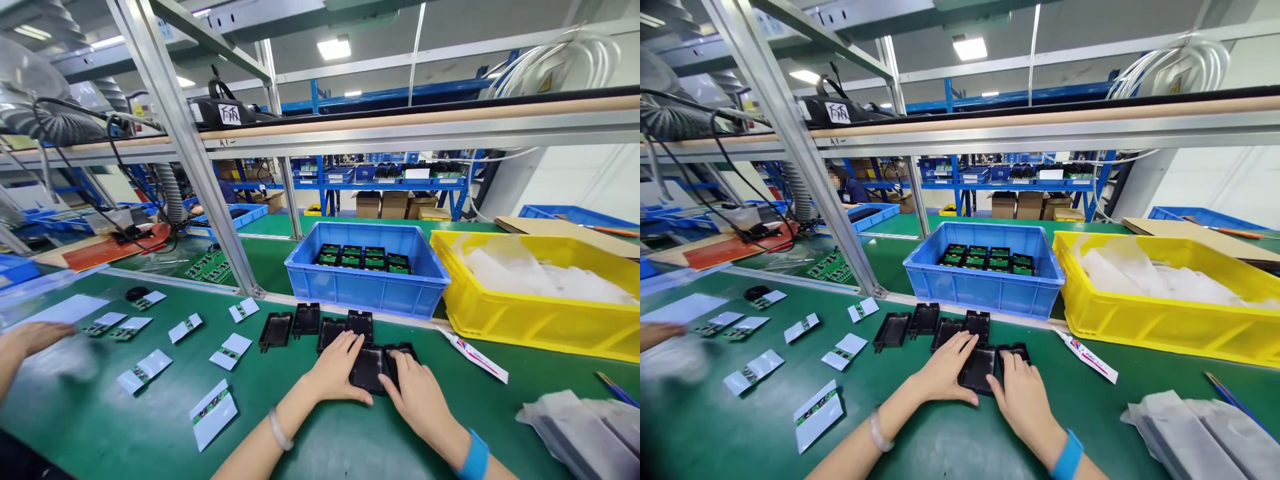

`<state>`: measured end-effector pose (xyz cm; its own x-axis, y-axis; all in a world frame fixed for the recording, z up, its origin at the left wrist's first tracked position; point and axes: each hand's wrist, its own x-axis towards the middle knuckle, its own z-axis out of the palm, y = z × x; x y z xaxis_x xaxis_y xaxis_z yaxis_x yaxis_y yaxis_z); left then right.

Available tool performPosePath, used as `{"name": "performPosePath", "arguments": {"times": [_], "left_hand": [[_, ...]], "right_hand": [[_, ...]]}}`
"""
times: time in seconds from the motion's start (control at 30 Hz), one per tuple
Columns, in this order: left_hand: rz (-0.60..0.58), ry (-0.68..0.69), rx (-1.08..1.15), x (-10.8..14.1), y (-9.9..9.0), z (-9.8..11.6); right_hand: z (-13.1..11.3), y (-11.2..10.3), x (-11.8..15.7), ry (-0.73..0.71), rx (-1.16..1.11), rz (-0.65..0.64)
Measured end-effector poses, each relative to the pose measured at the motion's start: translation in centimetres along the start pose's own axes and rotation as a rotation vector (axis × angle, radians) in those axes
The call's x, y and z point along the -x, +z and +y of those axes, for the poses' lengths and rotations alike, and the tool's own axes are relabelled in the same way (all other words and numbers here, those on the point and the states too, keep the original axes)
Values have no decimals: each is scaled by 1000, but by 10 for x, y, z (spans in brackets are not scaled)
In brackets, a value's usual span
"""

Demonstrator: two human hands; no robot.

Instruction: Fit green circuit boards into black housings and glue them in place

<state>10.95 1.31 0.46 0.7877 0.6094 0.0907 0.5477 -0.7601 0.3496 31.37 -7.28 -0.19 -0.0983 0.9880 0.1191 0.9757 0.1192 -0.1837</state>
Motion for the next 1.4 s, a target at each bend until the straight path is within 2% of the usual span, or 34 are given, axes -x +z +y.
{"name": "performPosePath", "arguments": {"times": [0.1,0.2,0.33,0.43,0.53,0.63,0.7,0.77,0.87,0.97,1.07,1.2,1.4], "left_hand": [[17,-7,-7,8,3,-9],[20,-11,-19,27,7,-12],[-9,21,-25,48,13,3],[-33,46,-27,48,2,6],[-10,-42,-61,38,-29,-24],[10,-273,-110,31,-60,-73],[-49,-380,-113,34,-70,-98],[-117,-426,-106,45,-71,-107],[-175,-418,-100,71,-64,-96],[-145,-399,-129,91,-55,-78],[-70,-439,-177,93,-47,-70],[-55,-452,-187,87,-36,-65],[3,-444,-243,102,-17,-25]], "right_hand": [[-5,6,-15,80,-22,-37],[9,6,-19,125,-31,-69],[31,1,-24,189,-16,-66],[32,-1,-36,182,-15,-62],[19,-4,-49,140,5,-38],[-2,-5,-59,40,30,-14],[-17,0,-63,-39,28,-46],[-27,7,-65,-81,23,-93],[-32,17,-65,-87,21,-130],[-30,21,-63,-79,23,-131],[-29,21,-64,-83,32,-130],[-31,18,-58,-93,55,-121],[-26,21,-13,-73,85,-98]]}}
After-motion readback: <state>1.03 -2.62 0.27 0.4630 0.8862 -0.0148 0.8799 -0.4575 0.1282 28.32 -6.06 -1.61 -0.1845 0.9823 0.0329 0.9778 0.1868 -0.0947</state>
